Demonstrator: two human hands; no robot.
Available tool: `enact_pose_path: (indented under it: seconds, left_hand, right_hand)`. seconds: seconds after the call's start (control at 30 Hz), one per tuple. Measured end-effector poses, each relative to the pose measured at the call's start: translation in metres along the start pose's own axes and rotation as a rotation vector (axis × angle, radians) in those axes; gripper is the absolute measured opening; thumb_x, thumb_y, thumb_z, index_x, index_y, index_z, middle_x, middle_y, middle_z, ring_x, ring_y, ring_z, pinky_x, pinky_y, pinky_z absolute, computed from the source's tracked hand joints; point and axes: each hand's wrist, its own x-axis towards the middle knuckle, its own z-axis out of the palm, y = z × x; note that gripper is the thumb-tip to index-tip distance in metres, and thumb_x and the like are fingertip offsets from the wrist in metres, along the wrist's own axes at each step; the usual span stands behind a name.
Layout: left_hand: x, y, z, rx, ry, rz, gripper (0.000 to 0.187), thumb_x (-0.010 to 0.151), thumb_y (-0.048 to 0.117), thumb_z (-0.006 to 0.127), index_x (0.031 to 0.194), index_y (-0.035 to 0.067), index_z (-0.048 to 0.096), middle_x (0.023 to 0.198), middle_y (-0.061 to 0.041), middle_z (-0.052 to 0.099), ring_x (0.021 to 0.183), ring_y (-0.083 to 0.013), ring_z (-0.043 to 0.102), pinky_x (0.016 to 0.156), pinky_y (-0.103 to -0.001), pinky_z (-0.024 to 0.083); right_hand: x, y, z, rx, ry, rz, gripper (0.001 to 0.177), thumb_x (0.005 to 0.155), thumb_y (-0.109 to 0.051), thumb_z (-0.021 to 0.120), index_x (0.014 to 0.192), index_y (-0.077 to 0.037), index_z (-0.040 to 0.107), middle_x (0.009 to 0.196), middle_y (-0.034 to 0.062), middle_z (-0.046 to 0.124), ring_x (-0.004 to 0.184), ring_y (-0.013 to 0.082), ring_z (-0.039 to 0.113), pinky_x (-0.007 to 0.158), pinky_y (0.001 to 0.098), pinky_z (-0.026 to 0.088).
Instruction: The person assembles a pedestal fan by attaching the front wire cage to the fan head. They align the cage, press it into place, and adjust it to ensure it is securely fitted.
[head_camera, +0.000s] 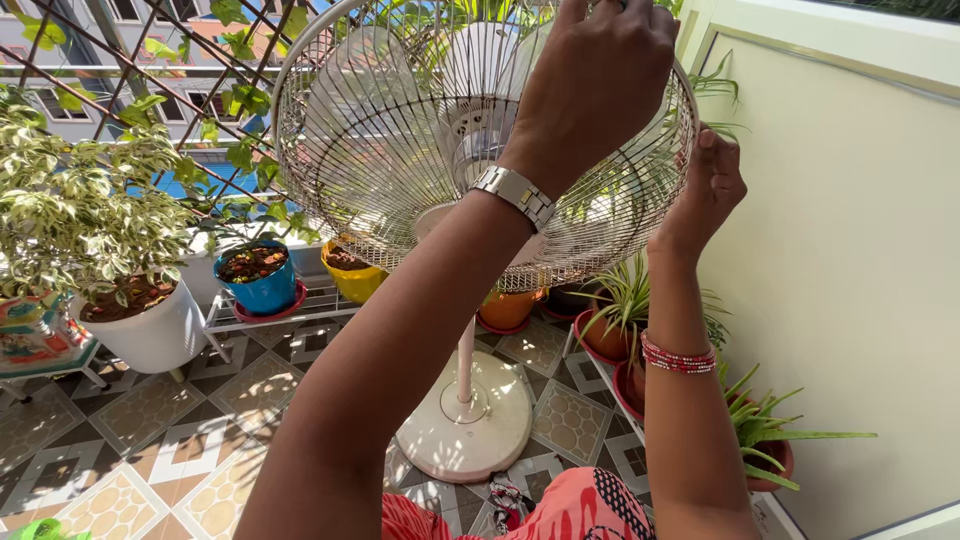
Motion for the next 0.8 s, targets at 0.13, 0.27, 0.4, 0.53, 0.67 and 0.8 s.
enact_pose_path:
  seconds: [0.13, 0.27, 0.4, 0.53, 0.67, 0.8]
  left_hand:
    - [0.002, 0.002, 0.003, -0.022, 0.022, -0.020, 0.013, 0.089, 0.014, 0.064, 0.078, 0.007, 0.065, 0.073, -0.008, 0.066, 0.076, -0.0227, 0.066, 0.080, -0.043, 0.048]
    - [0.005, 0.010, 0.007, -0.019, 0.050, -0.032, 0.016, 0.086, 0.015, 0.065, 0.074, 0.005, 0.063, 0.070, -0.008, 0.064, 0.072, -0.0212, 0.064, 0.076, -0.042, 0.048]
    - [0.005, 0.010, 0.013, -0.045, 0.061, -0.036, 0.013, 0.083, 0.011, 0.066, 0.070, 0.008, 0.062, 0.065, -0.004, 0.061, 0.064, -0.0178, 0.061, 0.063, -0.040, 0.046]
    - [0.004, 0.008, 0.023, -0.001, 0.051, -0.024, 0.015, 0.083, 0.009, 0.067, 0.068, 0.009, 0.063, 0.059, -0.002, 0.059, 0.051, -0.0138, 0.055, 0.048, -0.037, 0.039]
    - [0.002, 0.009, 0.032, -0.003, 0.087, -0.027, 0.012, 0.081, 0.011, 0.068, 0.071, 0.006, 0.066, 0.060, -0.003, 0.060, 0.051, -0.0135, 0.054, 0.046, -0.036, 0.037]
    - [0.000, 0.014, 0.046, -0.047, 0.027, -0.022, 0.012, 0.085, 0.011, 0.068, 0.073, 0.010, 0.066, 0.064, -0.002, 0.062, 0.054, -0.0144, 0.054, 0.048, -0.037, 0.038]
  right_hand:
    - [0.004, 0.005, -0.008, 0.082, 0.026, 0.129, 0.019, 0.104, -0.020, 0.071, 0.095, -0.003, 0.071, 0.082, -0.0048, 0.058, 0.081, 0.0089, 0.046, 0.087, 0.0271, 0.041]
    - [0.003, 0.010, -0.003, 0.047, 0.113, -0.052, 0.024, 0.106, -0.019, 0.070, 0.088, -0.002, 0.068, 0.085, -0.0035, 0.059, 0.084, 0.0077, 0.048, 0.086, 0.0260, 0.042]
    - [0.003, 0.009, 0.003, -0.036, 0.184, -0.060, 0.037, 0.109, -0.023, 0.066, 0.079, -0.002, 0.061, 0.075, -0.0040, 0.049, 0.074, 0.0075, 0.040, 0.072, 0.0273, 0.036]
    - [0.004, 0.006, 0.007, -0.012, 0.162, -0.133, 0.043, 0.113, -0.029, 0.062, 0.080, 0.000, 0.062, 0.079, -0.0016, 0.060, 0.078, 0.0092, 0.048, 0.076, 0.0296, 0.043]
    - [0.004, 0.002, 0.010, -0.118, 0.212, -0.081, 0.049, 0.110, -0.035, 0.060, 0.074, -0.003, 0.062, 0.066, -0.0039, 0.045, 0.064, 0.0085, 0.036, 0.064, 0.0277, 0.031]
    - [0.007, 0.004, 0.006, -0.065, 0.188, -0.083, 0.048, 0.109, -0.036, 0.062, 0.073, -0.005, 0.057, 0.067, -0.0033, 0.049, 0.065, 0.0089, 0.041, 0.065, 0.0282, 0.035]
